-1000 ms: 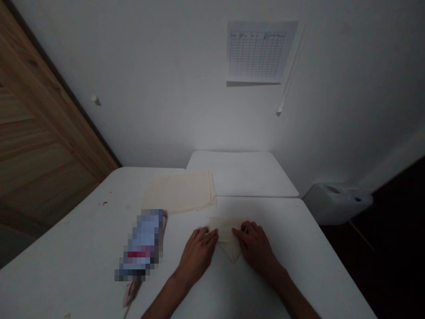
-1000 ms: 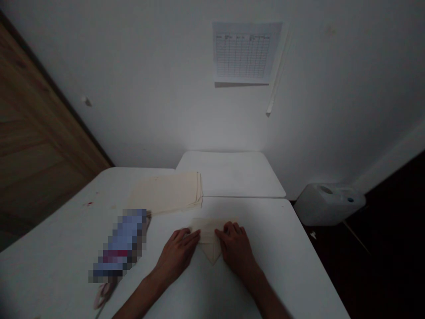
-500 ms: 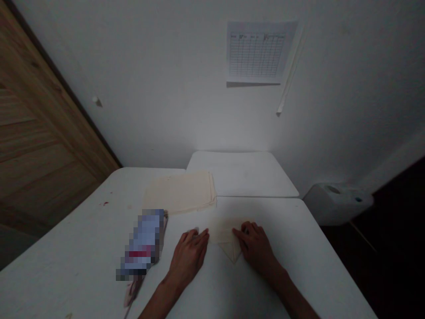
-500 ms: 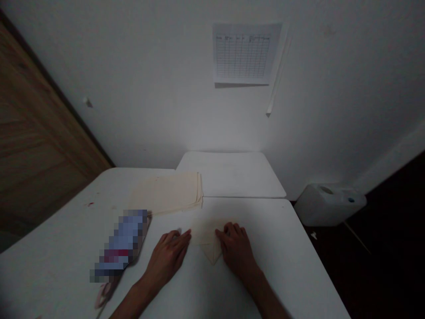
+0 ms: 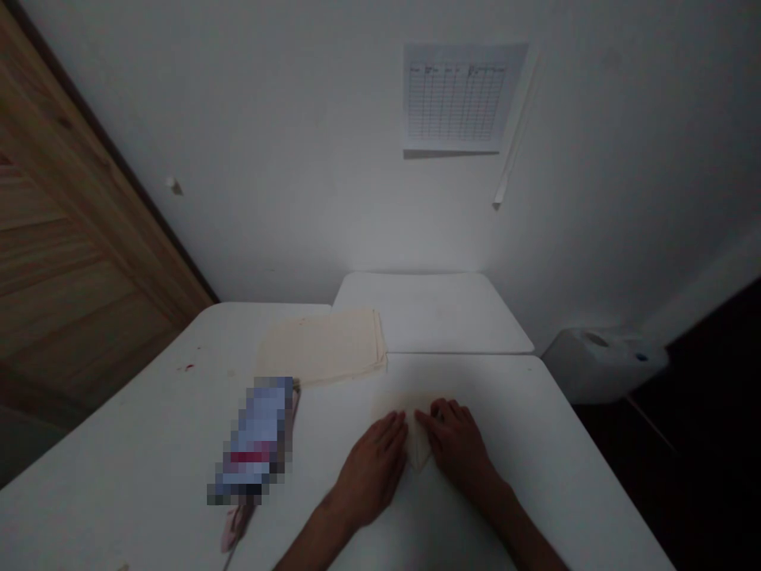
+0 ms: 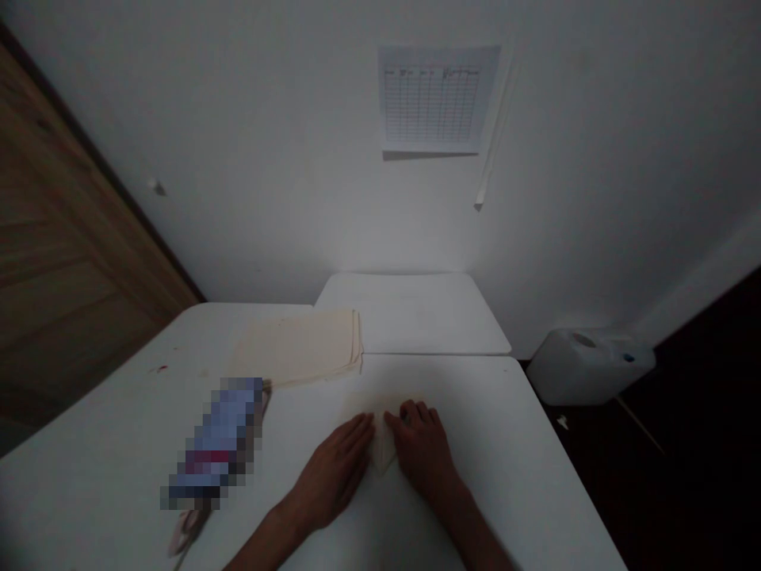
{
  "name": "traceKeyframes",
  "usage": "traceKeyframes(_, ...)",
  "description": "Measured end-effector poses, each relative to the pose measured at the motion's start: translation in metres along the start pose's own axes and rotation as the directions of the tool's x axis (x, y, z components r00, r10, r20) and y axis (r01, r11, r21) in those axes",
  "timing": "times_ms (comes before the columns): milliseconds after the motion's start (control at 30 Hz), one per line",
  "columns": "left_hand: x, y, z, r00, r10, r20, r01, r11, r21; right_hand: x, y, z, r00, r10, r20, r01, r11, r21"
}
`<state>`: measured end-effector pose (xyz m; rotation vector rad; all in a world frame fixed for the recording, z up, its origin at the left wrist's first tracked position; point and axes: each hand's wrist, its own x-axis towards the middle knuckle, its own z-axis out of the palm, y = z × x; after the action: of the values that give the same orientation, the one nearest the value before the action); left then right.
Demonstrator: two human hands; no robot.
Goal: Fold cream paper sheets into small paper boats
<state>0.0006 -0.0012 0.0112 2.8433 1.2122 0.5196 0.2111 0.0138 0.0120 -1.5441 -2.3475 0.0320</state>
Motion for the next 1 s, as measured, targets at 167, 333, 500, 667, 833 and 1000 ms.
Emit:
traceKeyframes(167, 0.013, 0.010, 0.001, 0.996, -0.020, 0.092, 0.024, 0.999, -0.041, 0.002, -0.005, -0.001, 0.999, -0.023, 0.037, 0.024, 1.000, -0.005)
traceKeyframes(333, 0.003, 0.010, 0.006, 0.997, -0.068, 0.040, 0.069, 0.997, -0.022, -0.001, -0.009, -0.001, 0.999, 0.027, 0.040, -0.025, 0.999, -0.037)
traceKeyframes(500, -0.013, 0.012, 0.009, 0.988, -0.155, -0.026, 0.156, 0.987, 0.049, -0.013, -0.001, -0.003, 0.995, 0.097, 0.006, -0.097, 0.994, -0.046)
traceKeyframes(667, -0.023, 0.011, 0.007, 0.973, -0.224, -0.050, 0.228, 0.968, 0.102, -0.029, 0.015, -0.005, 0.983, 0.171, -0.072, -0.177, 0.981, -0.080)
traceKeyframes(833, -0.023, 0.011, 0.007, 0.968, -0.242, -0.062, 0.248, 0.958, 0.141, -0.035, 0.023, -0.006, 0.973, 0.205, -0.109, -0.217, 0.970, -0.111)
traceKeyframes(1000, -0.025, 0.010, 0.008, 0.966, -0.253, -0.062, 0.259, 0.950, 0.171, -0.036, 0.022, -0.005, 0.964, 0.234, -0.124, -0.248, 0.962, -0.117)
